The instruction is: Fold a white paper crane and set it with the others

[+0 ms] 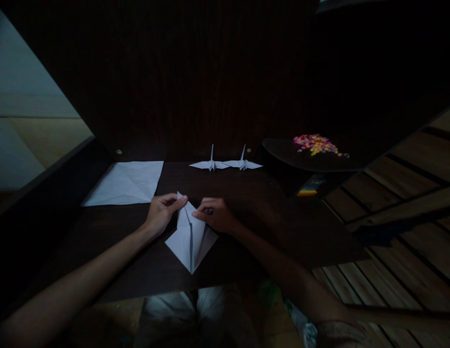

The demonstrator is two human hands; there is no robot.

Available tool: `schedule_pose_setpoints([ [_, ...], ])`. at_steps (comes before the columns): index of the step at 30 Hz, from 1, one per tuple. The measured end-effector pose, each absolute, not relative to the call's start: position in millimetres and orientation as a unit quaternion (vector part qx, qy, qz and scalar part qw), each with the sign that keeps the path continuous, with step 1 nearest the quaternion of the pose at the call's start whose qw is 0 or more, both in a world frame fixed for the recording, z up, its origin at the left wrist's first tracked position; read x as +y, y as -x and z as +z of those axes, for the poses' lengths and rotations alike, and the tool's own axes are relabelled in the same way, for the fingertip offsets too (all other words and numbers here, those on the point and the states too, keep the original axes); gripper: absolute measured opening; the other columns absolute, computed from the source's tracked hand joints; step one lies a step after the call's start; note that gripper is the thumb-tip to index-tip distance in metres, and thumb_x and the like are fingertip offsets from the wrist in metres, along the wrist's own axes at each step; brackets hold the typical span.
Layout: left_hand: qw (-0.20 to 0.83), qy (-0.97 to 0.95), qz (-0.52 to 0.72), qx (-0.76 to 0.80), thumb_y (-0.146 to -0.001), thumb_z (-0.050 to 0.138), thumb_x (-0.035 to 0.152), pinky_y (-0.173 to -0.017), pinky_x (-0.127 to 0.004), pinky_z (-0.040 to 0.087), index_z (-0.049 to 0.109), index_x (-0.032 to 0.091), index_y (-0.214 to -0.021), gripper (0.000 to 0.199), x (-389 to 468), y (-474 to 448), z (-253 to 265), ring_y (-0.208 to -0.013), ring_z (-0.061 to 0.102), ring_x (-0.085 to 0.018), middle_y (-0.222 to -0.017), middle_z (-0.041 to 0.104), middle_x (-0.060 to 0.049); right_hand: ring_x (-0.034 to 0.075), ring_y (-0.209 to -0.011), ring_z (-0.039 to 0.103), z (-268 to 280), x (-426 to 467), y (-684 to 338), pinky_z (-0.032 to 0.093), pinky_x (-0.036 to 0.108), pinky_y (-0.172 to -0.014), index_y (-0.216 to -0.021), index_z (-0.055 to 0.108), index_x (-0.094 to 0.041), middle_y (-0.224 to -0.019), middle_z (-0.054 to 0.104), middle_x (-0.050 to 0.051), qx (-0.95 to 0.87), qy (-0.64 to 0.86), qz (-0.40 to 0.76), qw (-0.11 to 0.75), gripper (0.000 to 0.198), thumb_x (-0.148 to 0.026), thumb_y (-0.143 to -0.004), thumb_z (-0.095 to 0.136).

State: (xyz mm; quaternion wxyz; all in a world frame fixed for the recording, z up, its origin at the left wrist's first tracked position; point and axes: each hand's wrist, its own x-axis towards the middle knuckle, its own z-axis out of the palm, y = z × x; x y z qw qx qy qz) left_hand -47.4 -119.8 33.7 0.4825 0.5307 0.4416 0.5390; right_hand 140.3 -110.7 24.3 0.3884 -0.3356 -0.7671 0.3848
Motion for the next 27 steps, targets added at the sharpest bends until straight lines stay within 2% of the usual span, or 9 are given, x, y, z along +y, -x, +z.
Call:
schedule_pose_setpoints([
  [8, 0.502, -0.525, 0.538, 0.427, -0.068, 0.077, 0.037, -0.053, -0.023, 0.035, 0.071, 0.014, -0.062, 0.025, -120.8, 47.7, 35.9, -0.056, 0.050, -0.012, -0.059, 0.062, -0.001, 0.010, -0.058, 0.051, 21.1, -109.5, -141.2, 0.037, 0.023, -0.052, -0.065, 0.068, -0.016, -0.066, 0.059, 0.001, -0.760, 0.336, 0.396, 0.391, 0.021, -0.032, -0.079, 0.068],
  [16, 0.461, -0.564, 0.544, 0.417, -0.071, 0.075, 0.034, -0.053, -0.022, 0.037, 0.074, 0.015, -0.065, 0.020, -123.2, 46.5, 37.0, -0.056, 0.052, -0.012, -0.062, 0.065, -0.001, 0.010, -0.059, 0.052, 23.0, -110.1, -141.4, 0.036, 0.022, -0.051, -0.071, 0.070, -0.016, -0.070, 0.060, 0.002, -0.751, 0.332, 0.410, 0.397, 0.021, -0.034, -0.080, 0.068],
  [21, 0.455, -0.578, 0.534, 0.416, -0.070, 0.076, 0.035, -0.055, -0.023, 0.041, 0.075, 0.016, -0.069, 0.020, -127.9, 42.6, 35.9, -0.059, 0.057, -0.014, -0.066, 0.069, -0.003, 0.011, -0.064, 0.054, 26.0, -112.3, -138.9, 0.038, 0.022, -0.054, -0.071, 0.069, -0.016, -0.071, 0.060, 0.002, -0.749, 0.320, 0.393, 0.428, 0.022, -0.034, -0.084, 0.064],
  [27, 0.458, -0.573, 0.535, 0.418, -0.072, 0.074, 0.035, -0.055, -0.023, 0.042, 0.075, 0.015, -0.069, 0.020, -129.8, 40.2, 34.2, -0.060, 0.058, -0.014, -0.065, 0.069, -0.004, 0.011, -0.060, 0.056, 27.2, -115.4, -137.6, 0.040, 0.023, -0.053, -0.069, 0.069, -0.016, -0.068, 0.062, 0.002, -0.750, 0.315, 0.361, 0.456, 0.019, -0.031, -0.081, 0.068],
])
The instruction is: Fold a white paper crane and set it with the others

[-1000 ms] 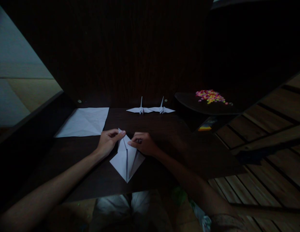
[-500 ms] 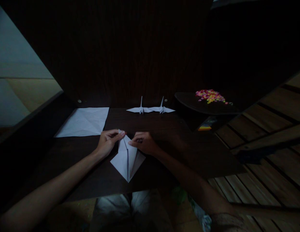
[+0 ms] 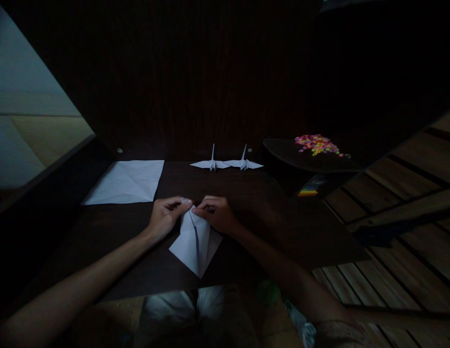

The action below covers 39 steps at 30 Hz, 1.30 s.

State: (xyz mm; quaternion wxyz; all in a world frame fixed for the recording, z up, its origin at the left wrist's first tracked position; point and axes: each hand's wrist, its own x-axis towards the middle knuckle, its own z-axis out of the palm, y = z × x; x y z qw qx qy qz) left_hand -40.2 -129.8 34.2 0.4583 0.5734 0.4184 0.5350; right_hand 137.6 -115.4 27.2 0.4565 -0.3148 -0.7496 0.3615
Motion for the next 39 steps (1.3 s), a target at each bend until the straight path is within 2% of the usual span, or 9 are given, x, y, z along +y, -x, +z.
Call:
schedule_pose_setpoints([
  [10, 0.458, -0.565, 0.534, 0.430, -0.073, 0.072, 0.041, -0.051, -0.023, 0.041, 0.073, 0.015, -0.065, 0.028, -132.4, 37.7, 40.4, -0.055, 0.054, -0.013, -0.061, 0.066, -0.002, 0.010, -0.057, 0.055, 29.3, -117.7, -135.7, 0.039, 0.023, -0.052, -0.067, 0.069, -0.016, -0.065, 0.062, 0.001, -0.756, 0.322, 0.318, 0.472, 0.017, -0.027, -0.080, 0.068],
  [15, 0.443, -0.537, 0.569, 0.438, -0.067, 0.077, 0.040, -0.056, -0.023, 0.045, 0.074, 0.016, -0.069, 0.024, -128.7, 36.4, 39.4, -0.060, 0.057, -0.013, -0.067, 0.070, -0.002, 0.011, -0.057, 0.055, 30.1, -118.3, -135.2, 0.038, 0.023, -0.052, -0.067, 0.068, -0.016, -0.065, 0.062, 0.001, -0.758, 0.325, 0.313, 0.472, 0.018, -0.028, -0.081, 0.067],
  [22, 0.478, -0.492, 0.569, 0.453, -0.063, 0.080, 0.038, -0.058, -0.024, 0.044, 0.075, 0.016, -0.069, 0.023, -127.1, 38.4, 36.9, -0.062, 0.058, -0.014, -0.069, 0.071, -0.003, 0.011, -0.058, 0.055, 28.3, -118.9, -135.6, 0.039, 0.023, -0.053, -0.069, 0.069, -0.017, -0.067, 0.063, 0.001, -0.754, 0.324, 0.324, 0.471, 0.016, -0.026, -0.081, 0.067],
  [29, 0.483, -0.486, 0.574, 0.449, -0.064, 0.080, 0.037, -0.056, -0.023, 0.041, 0.075, 0.016, -0.068, 0.021, -127.9, 39.7, 34.8, -0.059, 0.055, -0.012, -0.064, 0.068, -0.001, 0.011, -0.058, 0.055, 26.8, -119.2, -134.2, 0.039, 0.024, -0.053, -0.068, 0.069, -0.016, -0.066, 0.063, 0.001, -0.751, 0.330, 0.331, 0.466, 0.018, -0.029, -0.081, 0.067],
  [39, 0.464, -0.500, 0.573, 0.455, -0.069, 0.076, 0.041, -0.064, -0.026, 0.046, 0.076, 0.017, -0.074, 0.025, -126.7, 38.5, 36.3, -0.069, 0.062, -0.017, -0.073, 0.072, -0.004, 0.011, -0.058, 0.056, 30.2, -120.6, -133.8, 0.039, 0.024, -0.052, -0.067, 0.068, -0.016, -0.066, 0.063, 0.002, -0.742, 0.338, 0.343, 0.466, 0.023, -0.033, -0.082, 0.066],
])
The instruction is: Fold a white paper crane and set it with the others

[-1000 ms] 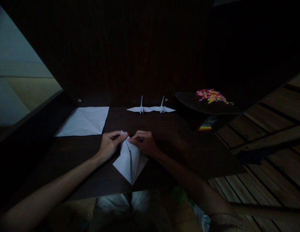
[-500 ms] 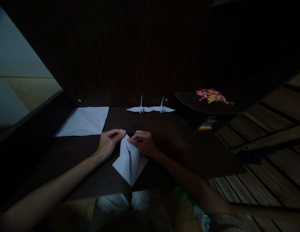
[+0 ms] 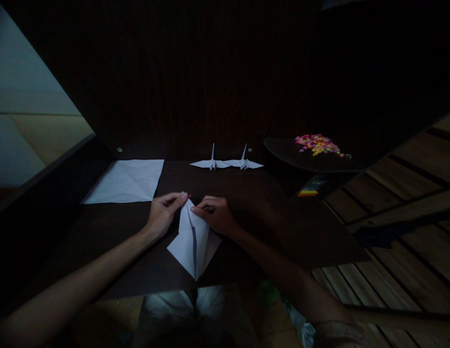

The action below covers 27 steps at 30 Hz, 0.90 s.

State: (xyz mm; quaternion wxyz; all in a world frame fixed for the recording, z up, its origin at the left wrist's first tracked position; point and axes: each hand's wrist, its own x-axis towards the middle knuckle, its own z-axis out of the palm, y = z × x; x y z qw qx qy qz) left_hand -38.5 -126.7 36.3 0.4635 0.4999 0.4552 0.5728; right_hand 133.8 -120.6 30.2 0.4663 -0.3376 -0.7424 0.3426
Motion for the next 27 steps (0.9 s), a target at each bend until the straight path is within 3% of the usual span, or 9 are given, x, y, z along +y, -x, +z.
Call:
schedule_pose_setpoints([
  [5, 0.460, -0.509, 0.571, 0.451, -0.075, 0.071, 0.039, -0.073, -0.028, 0.048, 0.077, 0.017, -0.077, 0.023, -126.7, 38.1, 39.2, -0.077, 0.065, -0.019, -0.080, 0.074, -0.005, 0.012, -0.060, 0.056, 28.9, -120.5, -133.4, 0.040, 0.024, -0.054, -0.068, 0.069, -0.016, -0.067, 0.063, 0.002, -0.741, 0.333, 0.345, 0.469, 0.020, -0.030, -0.082, 0.067],
  [14, 0.463, -0.503, 0.570, 0.456, -0.077, 0.068, 0.039, -0.072, -0.028, 0.047, 0.076, 0.016, -0.075, 0.025, -127.4, 39.0, 35.9, -0.076, 0.064, -0.019, -0.078, 0.073, -0.005, 0.012, -0.060, 0.056, 28.6, -122.4, -131.6, 0.041, 0.024, -0.055, -0.067, 0.068, -0.017, -0.067, 0.063, 0.002, -0.744, 0.334, 0.349, 0.462, 0.021, -0.031, -0.082, 0.066],
  [20, 0.488, -0.507, 0.559, 0.439, -0.082, 0.060, 0.053, -0.065, -0.027, 0.047, 0.076, 0.015, -0.080, 0.041, -125.5, 39.4, 37.7, -0.069, 0.063, -0.018, -0.074, 0.072, -0.006, 0.012, -0.060, 0.056, 29.1, -122.0, -132.7, 0.041, 0.025, -0.055, -0.066, 0.067, -0.017, -0.066, 0.062, 0.002, -0.737, 0.335, 0.349, 0.471, 0.023, -0.032, -0.083, 0.065],
  [27, 0.470, -0.539, 0.548, 0.433, -0.065, 0.078, 0.043, -0.055, -0.023, 0.043, 0.073, 0.016, -0.071, 0.028, -127.6, 41.2, 43.0, -0.059, 0.056, -0.013, -0.066, 0.067, -0.002, 0.012, -0.059, 0.055, 30.3, -122.5, -133.5, 0.040, 0.025, -0.054, -0.065, 0.067, -0.017, -0.065, 0.061, 0.001, -0.732, 0.335, 0.344, 0.483, 0.023, -0.034, -0.082, 0.066],
])
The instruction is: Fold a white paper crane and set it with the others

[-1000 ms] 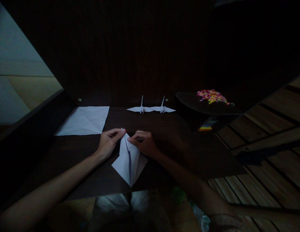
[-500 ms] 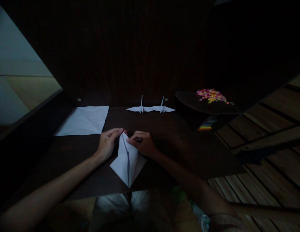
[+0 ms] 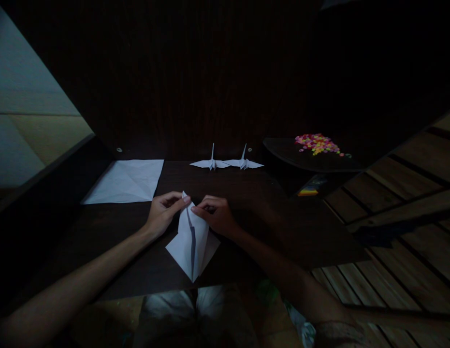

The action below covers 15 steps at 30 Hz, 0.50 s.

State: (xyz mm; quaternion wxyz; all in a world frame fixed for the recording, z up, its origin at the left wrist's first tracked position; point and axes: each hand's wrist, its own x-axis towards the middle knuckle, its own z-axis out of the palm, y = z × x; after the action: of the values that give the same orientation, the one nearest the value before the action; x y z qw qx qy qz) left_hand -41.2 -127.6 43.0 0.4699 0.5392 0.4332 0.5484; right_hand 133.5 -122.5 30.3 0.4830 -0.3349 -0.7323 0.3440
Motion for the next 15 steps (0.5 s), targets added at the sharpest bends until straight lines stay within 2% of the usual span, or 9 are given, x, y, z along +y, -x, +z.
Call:
schedule_pose_setpoints([
  [7, 0.462, -0.545, 0.552, 0.430, -0.067, 0.077, 0.042, -0.051, -0.023, 0.041, 0.072, 0.016, -0.064, 0.026, -130.3, 40.2, 45.5, -0.055, 0.053, -0.012, -0.062, 0.065, -0.002, 0.012, -0.056, 0.054, 30.4, -123.5, -133.2, 0.040, 0.025, -0.052, -0.064, 0.067, -0.017, -0.063, 0.062, 0.001, -0.735, 0.337, 0.325, 0.490, 0.022, -0.033, -0.080, 0.068],
  [15, 0.439, -0.548, 0.559, 0.441, -0.070, 0.074, 0.040, -0.049, -0.022, 0.036, 0.071, 0.016, -0.066, 0.025, -132.8, 38.5, 45.5, -0.053, 0.048, -0.010, -0.059, 0.061, 0.001, 0.012, -0.059, 0.054, 30.9, -123.4, -132.1, 0.041, 0.025, -0.054, -0.065, 0.066, -0.018, -0.065, 0.060, 0.001, -0.734, 0.337, 0.332, 0.487, 0.022, -0.032, -0.082, 0.066],
])
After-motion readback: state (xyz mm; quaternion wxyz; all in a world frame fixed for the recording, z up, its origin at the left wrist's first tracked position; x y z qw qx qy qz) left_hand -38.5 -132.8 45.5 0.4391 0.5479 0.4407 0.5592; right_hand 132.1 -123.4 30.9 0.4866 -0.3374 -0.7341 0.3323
